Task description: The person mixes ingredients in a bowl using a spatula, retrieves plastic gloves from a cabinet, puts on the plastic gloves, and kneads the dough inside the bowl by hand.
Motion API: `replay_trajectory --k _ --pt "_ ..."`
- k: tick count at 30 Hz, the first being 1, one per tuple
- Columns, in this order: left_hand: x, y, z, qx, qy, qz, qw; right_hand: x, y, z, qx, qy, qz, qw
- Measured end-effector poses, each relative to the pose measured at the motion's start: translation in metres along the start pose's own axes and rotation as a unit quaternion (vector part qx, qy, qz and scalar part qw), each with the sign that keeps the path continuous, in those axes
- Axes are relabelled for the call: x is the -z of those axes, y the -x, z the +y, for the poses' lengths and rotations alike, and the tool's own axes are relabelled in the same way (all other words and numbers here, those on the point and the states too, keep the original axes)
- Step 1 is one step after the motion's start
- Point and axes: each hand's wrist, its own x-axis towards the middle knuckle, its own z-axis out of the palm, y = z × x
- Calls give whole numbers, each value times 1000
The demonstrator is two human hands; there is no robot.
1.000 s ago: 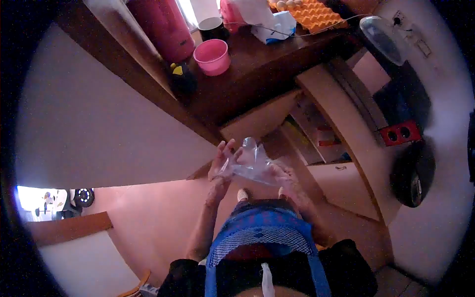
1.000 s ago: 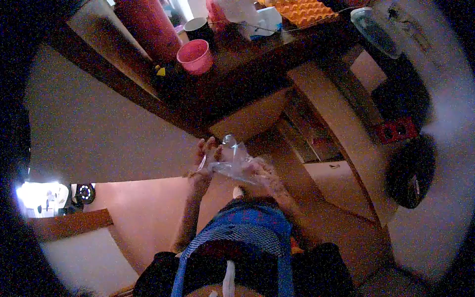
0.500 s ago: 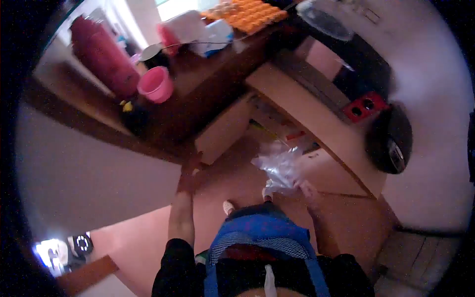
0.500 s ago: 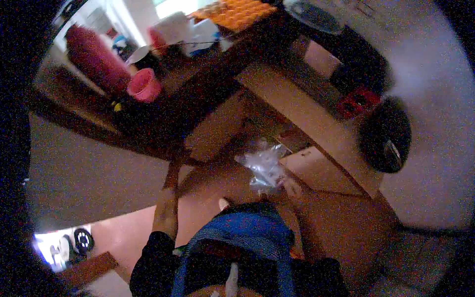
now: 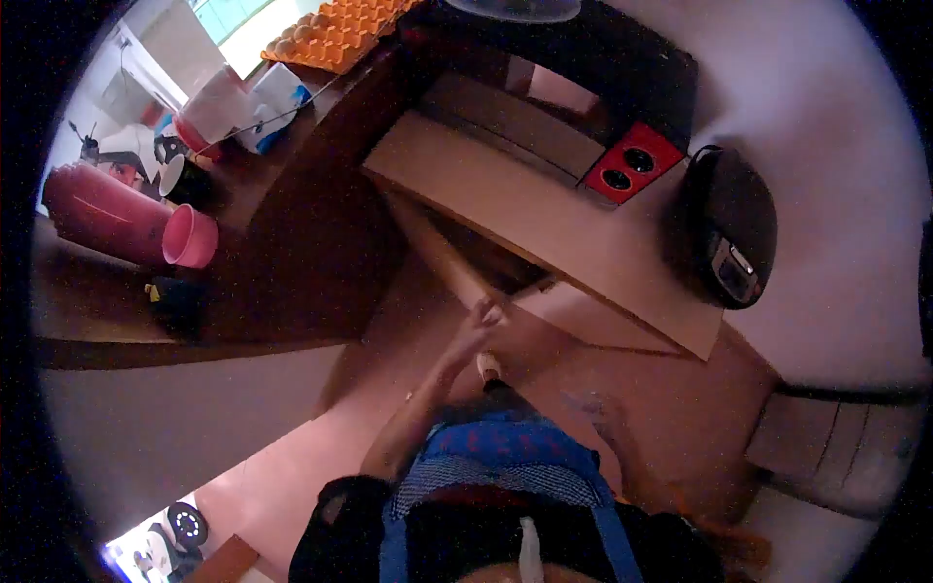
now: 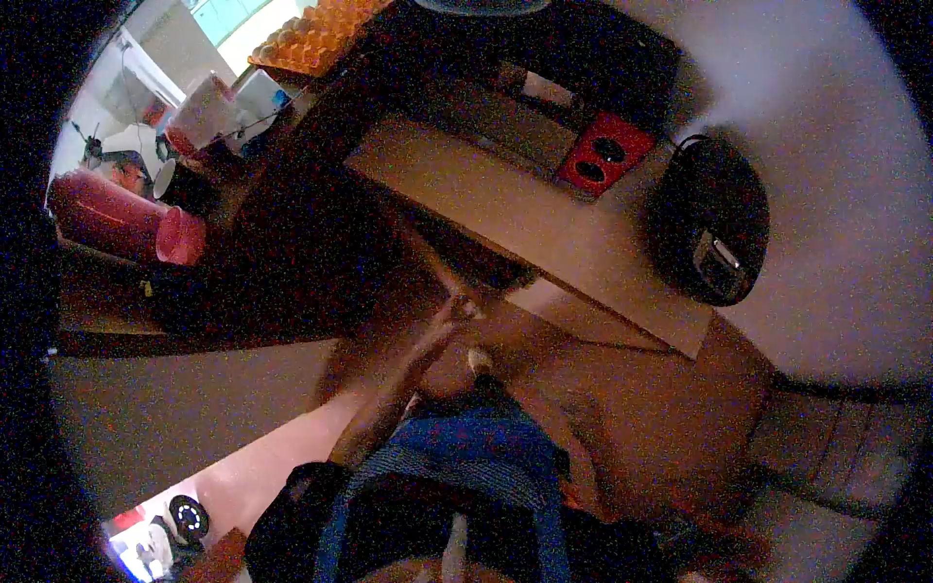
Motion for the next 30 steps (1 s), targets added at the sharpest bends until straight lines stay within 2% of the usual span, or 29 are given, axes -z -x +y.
replay_trajectory --k 2,3,7,10,12,13,14,15,16,17,20,21,23,26,27,29,30 --pt "-40 -51 -1 -41 67 -16 997 6 -8 5 5 28 -12 1000" --pt "-54 -65 -1 -101 164 -36 981 9 -12 5 9 43 -18 999" --pt "-79 -117 -12 -123 211 13 970 18 -29 -2 49 130 -23 990" --pt "-68 -92 3 -94 165 -1 982 20 -55 -63 173 156 3 972" --pt "-54 -61 20 -77 67 -28 994 21 -71 -136 346 49 16 937" --pt "-47 -37 38 -84 68 -8 994 16 -79 -151 398 19 5 917" --pt "-38 -6 58 -34 57 -60 996 10 -86 -165 448 -10 -10 894" --pt "-26 23 66 15 46 -107 993 7 -97 -171 394 14 -68 916" --pt "-10 44 55 -13 4 -93 996 -5 -107 -183 343 45 -127 930" --pt "4 71 39 -38 -37 -72 996 -22 -104 -205 364 52 -161 916" --pt "31 169 10 -97 -25 42 994 -81 -79 -275 384 75 -241 888" --pt "37 203 -9 -110 -25 93 989 -107 -68 -291 408 82 -281 865" --pt "48 259 -46 -112 24 174 978 -153 -36 -325 376 80 -393 835" --pt "41 373 -64 -144 92 234 957 -234 40 -339 488 83 -464 735" --pt "39 406 -77 -157 93 256 949 -264 60 -334 498 89 -480 717" --pt "37 469 -102 -157 144 310 927 -326 99 -321 344 60 -621 701" --pt "52 488 -98 -136 126 324 928 -342 139 -354 306 72 -642 700"
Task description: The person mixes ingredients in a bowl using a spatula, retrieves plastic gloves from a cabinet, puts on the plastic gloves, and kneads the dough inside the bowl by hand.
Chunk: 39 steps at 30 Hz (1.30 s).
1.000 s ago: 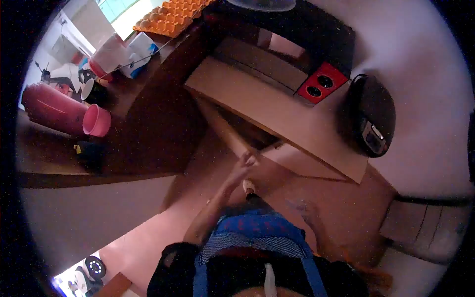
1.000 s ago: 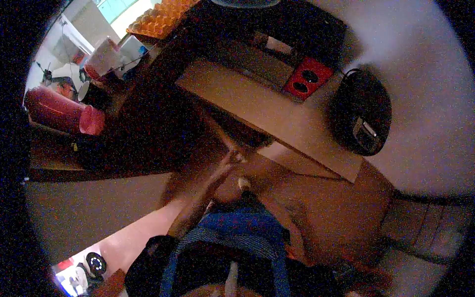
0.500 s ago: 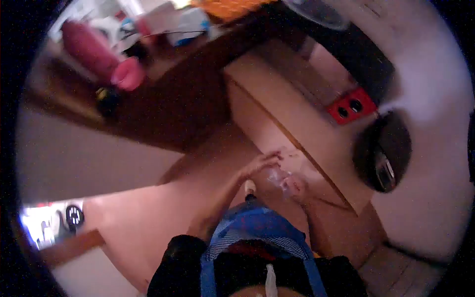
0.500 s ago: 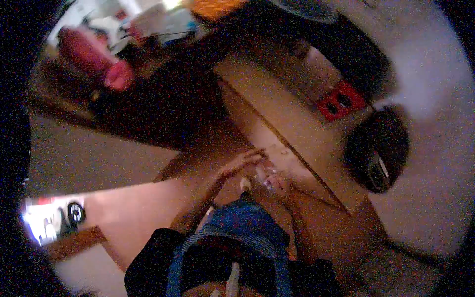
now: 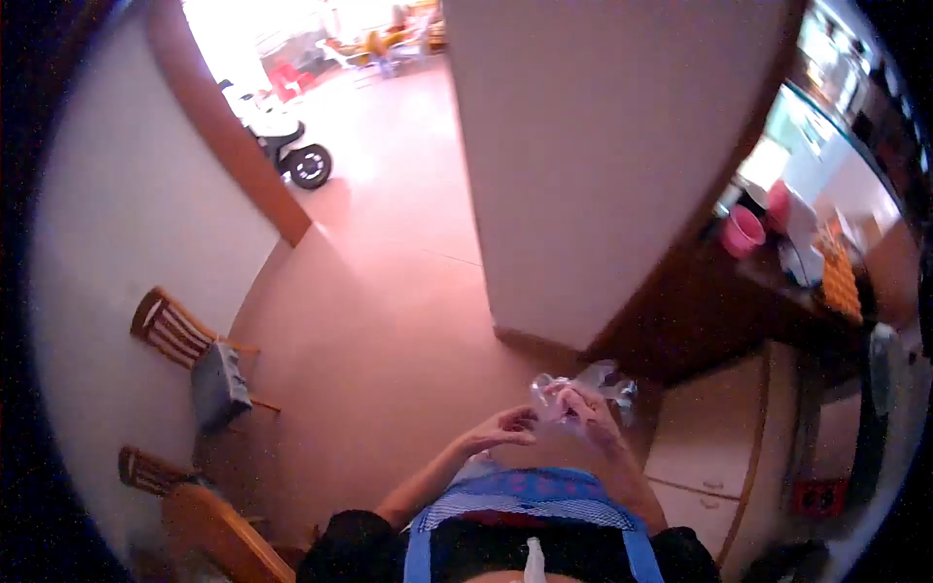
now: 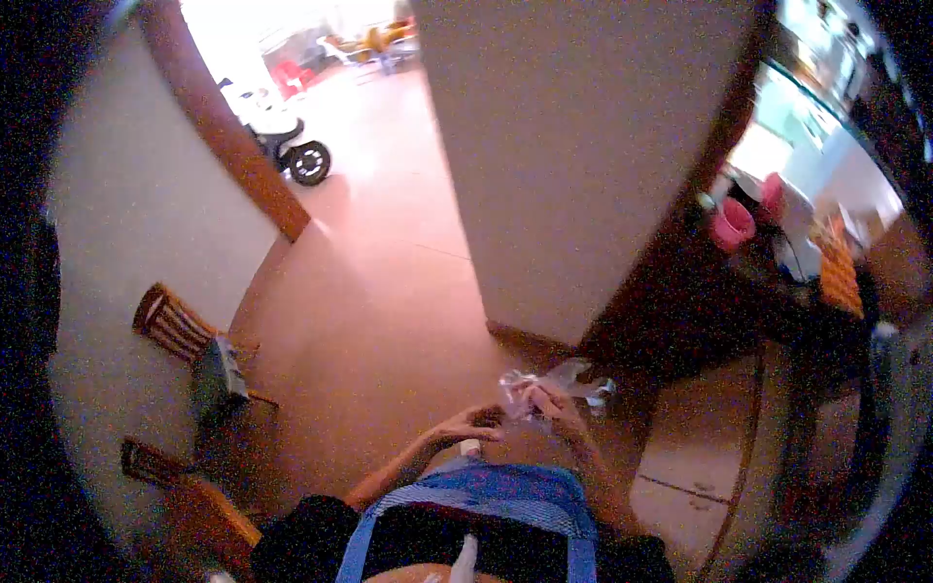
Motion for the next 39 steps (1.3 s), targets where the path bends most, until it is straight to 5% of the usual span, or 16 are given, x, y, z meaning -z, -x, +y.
replay_trajectory --k 4,7,11,13,15,20,21,24,28,35,37,39 --pt "80 73 -14 -88 65 185 977 -97 -98 4 -27 -20 -104 994" --pt "130 118 18 -93 137 158 973 -151 -153 -20 -95 -58 -150 982" --pt "193 122 20 -172 151 191 955 -173 -241 -23 -49 -113 -206 971" --pt "222 120 51 -140 167 213 953 -185 -281 -34 -9 -133 -177 975" --pt "268 113 68 -266 123 168 941 -199 -328 -46 -46 -120 -183 975" --pt "371 106 121 -275 117 220 929 -234 -443 -63 -21 -135 -194 971" --pt "217 99 92 -283 113 253 918 -180 -295 -63 13 -127 -211 969" --pt "259 106 63 -191 100 288 933 -198 -318 -29 13 -131 -180 975" --pt "286 101 47 -187 108 335 917 -200 -338 -8 77 -119 -136 981" --pt "384 91 73 -287 206 310 883 -164 -394 0 150 -148 90 973" --pt "418 88 58 -276 151 274 909 -148 -406 23 166 -388 56 905" --pt "490 56 75 -213 133 303 919 -127 -464 17 186 -388 125 894"
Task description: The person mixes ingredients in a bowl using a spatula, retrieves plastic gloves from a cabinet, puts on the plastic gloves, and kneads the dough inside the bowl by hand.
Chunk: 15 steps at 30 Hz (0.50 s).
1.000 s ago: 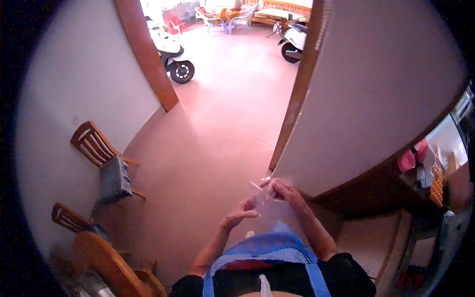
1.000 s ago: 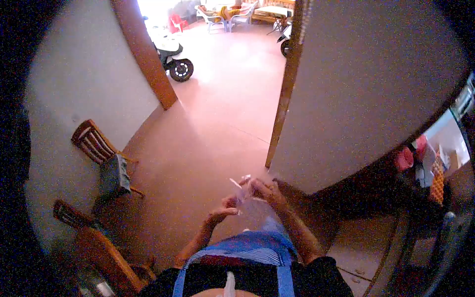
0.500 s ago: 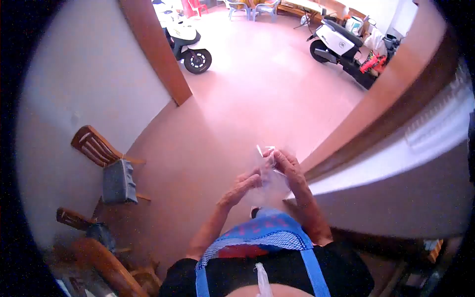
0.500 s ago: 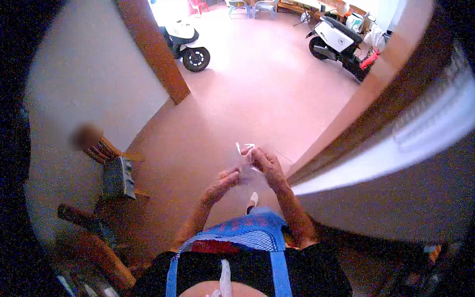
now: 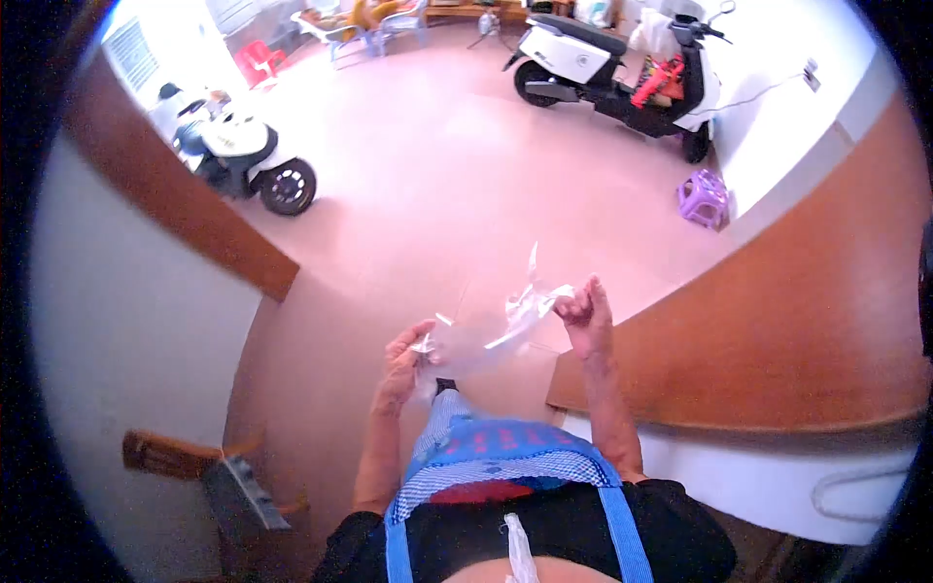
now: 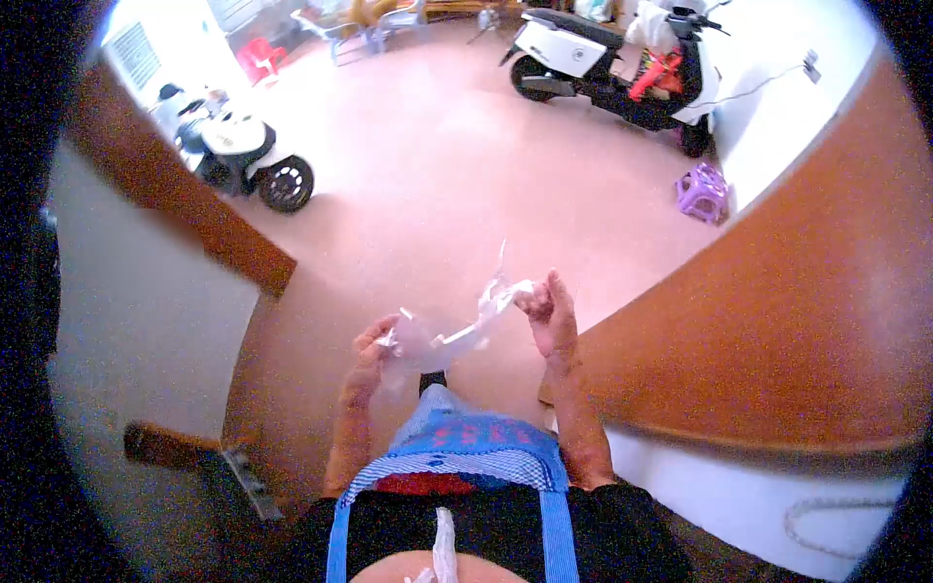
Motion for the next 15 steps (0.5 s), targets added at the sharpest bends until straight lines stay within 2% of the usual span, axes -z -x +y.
replay_trajectory --k 2,3,4,6,7,8,9,10,11,13,14,15 --pt "20 -51 6 -71 -109 28 991 20 -35 -4 17 -105 45 993" --pt "32 -94 2 -70 -116 12 991 43 -73 -6 9 -166 53 985" --pt "46 -121 2 -112 -237 10 965 62 -94 -5 29 -171 61 983" --pt "64 -160 -1 -204 -453 4 868 83 -116 -10 16 -195 -26 980" --pt "76 -181 8 -152 -480 -22 864 76 -126 -10 20 -210 -10 977" --pt "62 -211 28 -147 -480 -37 864 59 -149 -27 31 -211 3 977" --pt "37 -278 61 -115 -484 -111 861 46 -207 -50 61 -207 55 975" --pt "22 -300 65 -86 -478 -191 853 46 -212 -56 98 -195 109 970" --pt "55 -302 82 -90 -475 -213 849 30 -204 -21 114 -190 70 973" --pt "35 -342 82 -142 -574 -256 764 12 -213 -19 138 -202 84 966" --pt "15 -367 80 -141 -572 -271 761 11 -222 -30 143 -216 87 962" --pt "-4 -397 78 -99 -516 -272 806 15 -233 -39 155 -215 96 959"
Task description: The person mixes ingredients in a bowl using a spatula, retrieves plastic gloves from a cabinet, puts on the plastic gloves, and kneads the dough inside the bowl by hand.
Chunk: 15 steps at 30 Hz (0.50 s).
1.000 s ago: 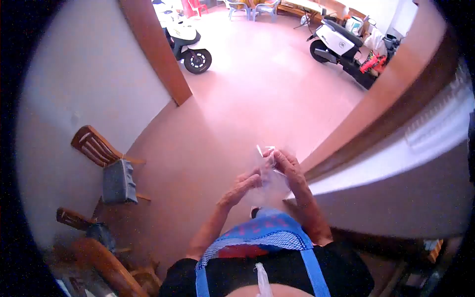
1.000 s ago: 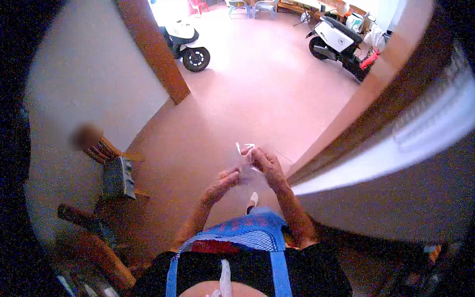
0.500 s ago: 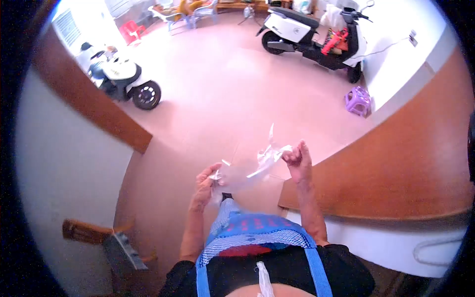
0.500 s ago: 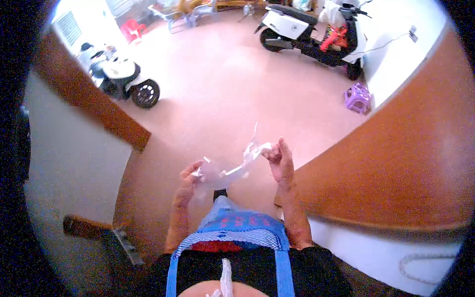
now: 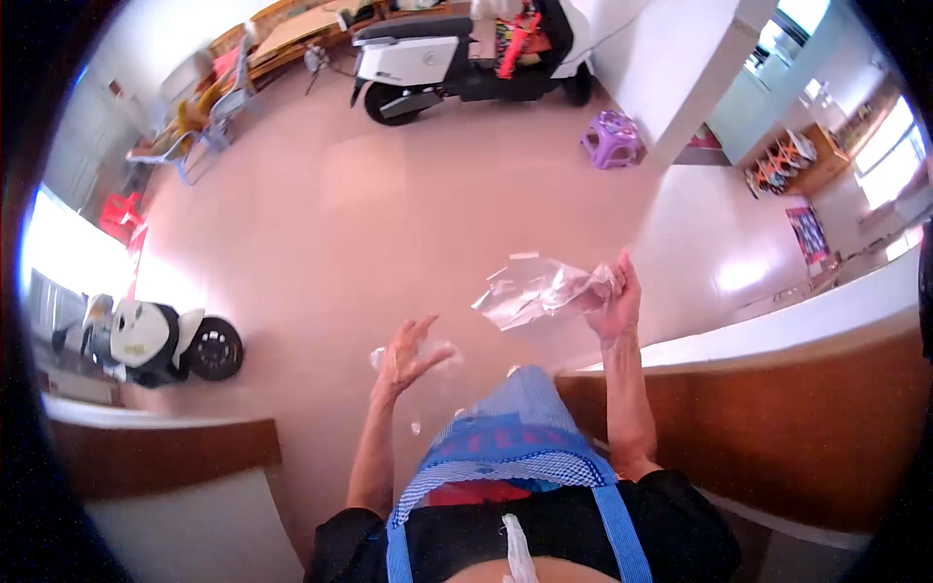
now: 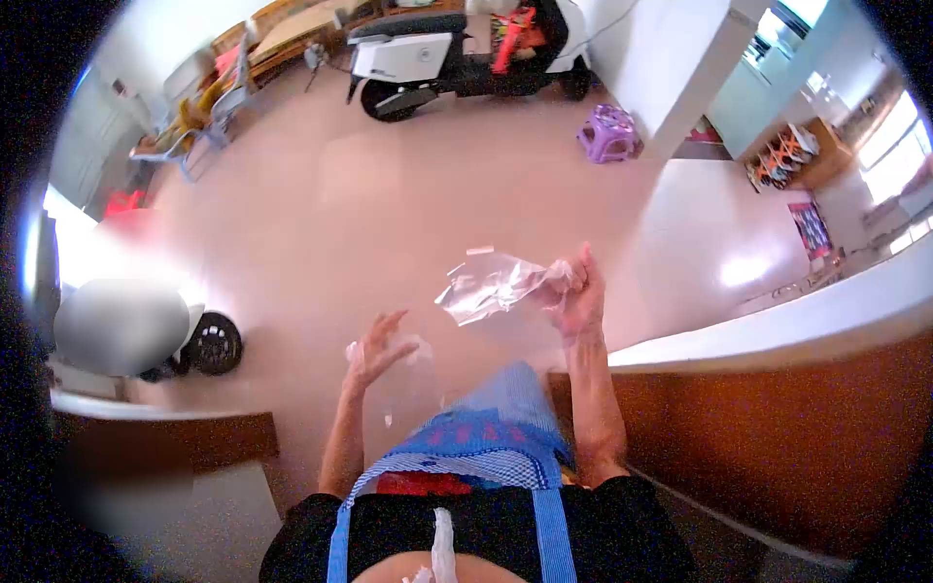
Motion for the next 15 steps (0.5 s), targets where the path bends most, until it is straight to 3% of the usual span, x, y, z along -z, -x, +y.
replay_trajectory --k 2,4,5,7,8,12,14,15 --pt "4 -63 0 14 78 -14 997 3 -17 -6 -19 -41 -31 998" --pt "2 -113 1 -29 257 -165 952 4 -31 -12 1 -30 -28 999" --pt "-8 -129 -9 -38 256 -171 951 5 -39 -14 8 -19 -32 999" --pt "-43 -192 4 15 450 -258 855 16 -81 -56 41 42 28 998" --pt "-53 -195 33 28 520 -193 832 25 -94 -74 75 106 84 988" --pt "-76 -275 100 3 516 -298 803 55 -146 -144 122 118 53 984" --pt "-90 -310 119 8 522 -339 783 46 -162 -172 138 91 149 975" --pt "-98 -334 130 14 519 -359 776 43 -169 -187 152 92 151 972"
